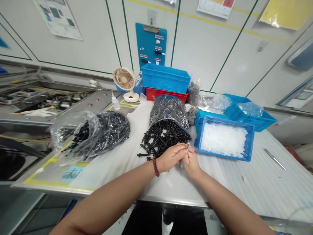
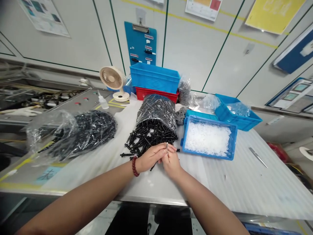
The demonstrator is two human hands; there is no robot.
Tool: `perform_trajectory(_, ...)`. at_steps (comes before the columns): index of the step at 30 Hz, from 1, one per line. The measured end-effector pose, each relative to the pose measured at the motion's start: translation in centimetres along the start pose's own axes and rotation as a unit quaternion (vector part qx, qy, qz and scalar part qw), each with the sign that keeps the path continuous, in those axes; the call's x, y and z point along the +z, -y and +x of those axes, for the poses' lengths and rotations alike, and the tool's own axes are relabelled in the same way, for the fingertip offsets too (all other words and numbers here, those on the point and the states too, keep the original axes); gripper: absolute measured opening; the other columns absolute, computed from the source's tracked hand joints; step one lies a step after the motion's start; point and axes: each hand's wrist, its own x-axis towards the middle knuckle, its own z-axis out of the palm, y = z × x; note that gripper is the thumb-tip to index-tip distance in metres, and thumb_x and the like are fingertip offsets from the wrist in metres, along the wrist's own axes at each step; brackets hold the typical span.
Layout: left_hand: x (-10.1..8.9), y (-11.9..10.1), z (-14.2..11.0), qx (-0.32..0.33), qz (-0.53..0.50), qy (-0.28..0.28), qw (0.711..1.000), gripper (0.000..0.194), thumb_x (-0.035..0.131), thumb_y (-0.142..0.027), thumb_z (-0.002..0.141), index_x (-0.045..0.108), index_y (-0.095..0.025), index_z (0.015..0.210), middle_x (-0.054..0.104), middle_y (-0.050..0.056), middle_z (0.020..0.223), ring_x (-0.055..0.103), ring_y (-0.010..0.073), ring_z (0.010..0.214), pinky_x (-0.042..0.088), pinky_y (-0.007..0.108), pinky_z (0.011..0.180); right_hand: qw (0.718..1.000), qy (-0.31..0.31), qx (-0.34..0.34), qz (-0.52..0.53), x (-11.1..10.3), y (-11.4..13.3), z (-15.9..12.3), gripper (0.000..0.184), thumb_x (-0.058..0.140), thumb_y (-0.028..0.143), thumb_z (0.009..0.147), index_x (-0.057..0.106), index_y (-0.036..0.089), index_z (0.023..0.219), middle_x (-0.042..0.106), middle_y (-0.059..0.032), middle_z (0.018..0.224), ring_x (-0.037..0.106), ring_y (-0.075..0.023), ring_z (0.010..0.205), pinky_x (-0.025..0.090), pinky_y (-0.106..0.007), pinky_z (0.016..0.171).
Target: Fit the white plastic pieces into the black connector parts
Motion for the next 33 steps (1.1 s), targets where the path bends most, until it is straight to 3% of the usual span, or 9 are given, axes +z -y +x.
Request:
perform_trajectory(4,0.0,0.0,0.0,0.004,0.015,0.002,1.0,0.034,0.035,-0.035,0.091,0.059,-0.012,0.099,0.057,0.009,0.107,0.053,0.0186,0.095,0.043,0.03,0.085,1.0,-0.002,0.006,0.002,0.1,-0.2,-0.3,0.049,0.024,0.053,0.089,0.045,0.021,0.057,0.052,-0.0003,0.051,0.051,-0.0126,0.05,0.043,-0.024,0.051)
perform_trajectory(8,0.1,0.3,-0.1,0.0,0.011,0.004,1.0,0.032,0.036,-0.032,0.09,0.059,-0.012,0.097,0.056,0.01,0.107,0.054,0.017,0.088,0.047,0.023,0.068,1.0,0.003,0.016,-0.005,0.1,-0.5,-0.5,0.051,0.024,0.053,0.089,0.045,0.021,0.055,0.052,-0.0011,0.051,0.051,-0.0129,0.051,0.043,-0.025,0.052)
perform_trajectory(13,-0.1,1.5,-0.3,-0.046,0.008,0.015,0.999,0.033,0.035,-0.034,0.09,0.057,-0.012,0.103,0.056,0.008,0.097,0.055,0.0122,0.07,0.041,0.015,0.047,0.999,0.02,0.031,-0.008,0.2,-0.7,-0.6,0.054,0.022,0.054,0.089,0.045,0.021,0.052,0.05,-0.0005,0.047,0.048,-0.0122,0.046,0.042,-0.025,0.05)
perform_trajectory(20,-0.3,2.0,-0.4,-0.043,0.016,0.028,0.999,0.036,0.035,-0.036,0.091,0.056,-0.013,0.108,0.056,0.007,0.096,0.05,0.007,0.055,0.042,0.017,0.049,0.999,0.035,0.029,-0.002,0.0,-1.0,-0.6,0.055,0.025,0.056,0.087,0.045,0.02,0.05,0.051,-0.0011,0.048,0.048,-0.0123,0.047,0.04,-0.024,0.049)
perform_trajectory(23,-0.3,1.7,-0.4,-0.016,0.03,-0.006,0.999,0.039,0.035,-0.037,0.091,0.05,-0.014,0.118,0.055,0.01,0.106,0.055,0.0114,0.067,0.047,0.022,0.061,0.999,0.033,0.033,0.014,-0.7,-0.5,-0.3,0.054,0.025,0.057,0.087,0.047,0.02,0.054,0.052,-0.0008,0.05,0.049,-0.0123,0.048,0.04,-0.024,0.049)
perform_trajectory(25,-0.3,1.5,-0.4,0.024,0.044,-0.046,0.998,0.042,0.038,-0.038,0.09,0.044,-0.014,0.123,0.051,0.013,0.115,0.056,0.0182,0.088,0.047,0.029,0.078,0.998,0.011,0.044,0.039,-1.4,-0.2,0.1,0.05,0.027,0.055,0.088,0.047,0.019,0.057,0.053,-0.0007,0.054,0.05,-0.0126,0.052,0.041,-0.024,0.053)
perform_trajectory(28,-0.3,0.9,-0.4,0.09,0.107,-0.078,0.987,0.045,0.048,-0.038,0.085,0.043,-0.014,0.123,0.045,0.014,0.123,0.044,0.0242,0.113,0.035,0.037,0.097,0.993,-0.052,0.054,0.089,-2.6,0.3,0.5,0.043,0.03,0.051,0.088,0.046,0.02,0.062,0.053,0.0003,0.057,0.05,-0.0132,0.056,0.042,-0.026,0.057)
perform_trajectory(30,-0.1,0.6,-0.5,0.102,0.167,-0.075,0.978,0.047,0.054,-0.038,0.082,0.043,-0.015,0.121,0.046,0.013,0.121,0.042,0.0248,0.113,0.032,0.038,0.099,0.989,-0.097,0.049,0.101,-3.3,0.6,0.7,0.041,0.028,0.049,0.089,0.046,0.021,0.065,0.052,0.0005,0.059,0.05,-0.0141,0.058,0.042,-0.027,0.058)
perform_trajectory(33,0.4,0.2,-0.5,0.043,0.231,-0.028,0.972,0.051,0.058,-0.035,0.079,0.041,-0.017,0.123,0.055,0.01,0.109,0.051,0.0227,0.1,0.039,0.035,0.091,0.988,-0.14,0.029,0.054,-4.1,0.8,0.7,0.04,0.026,0.05,0.089,0.048,0.023,0.069,0.051,-0.0019,0.067,0.052,-0.0168,0.063,0.042,-0.029,0.058)
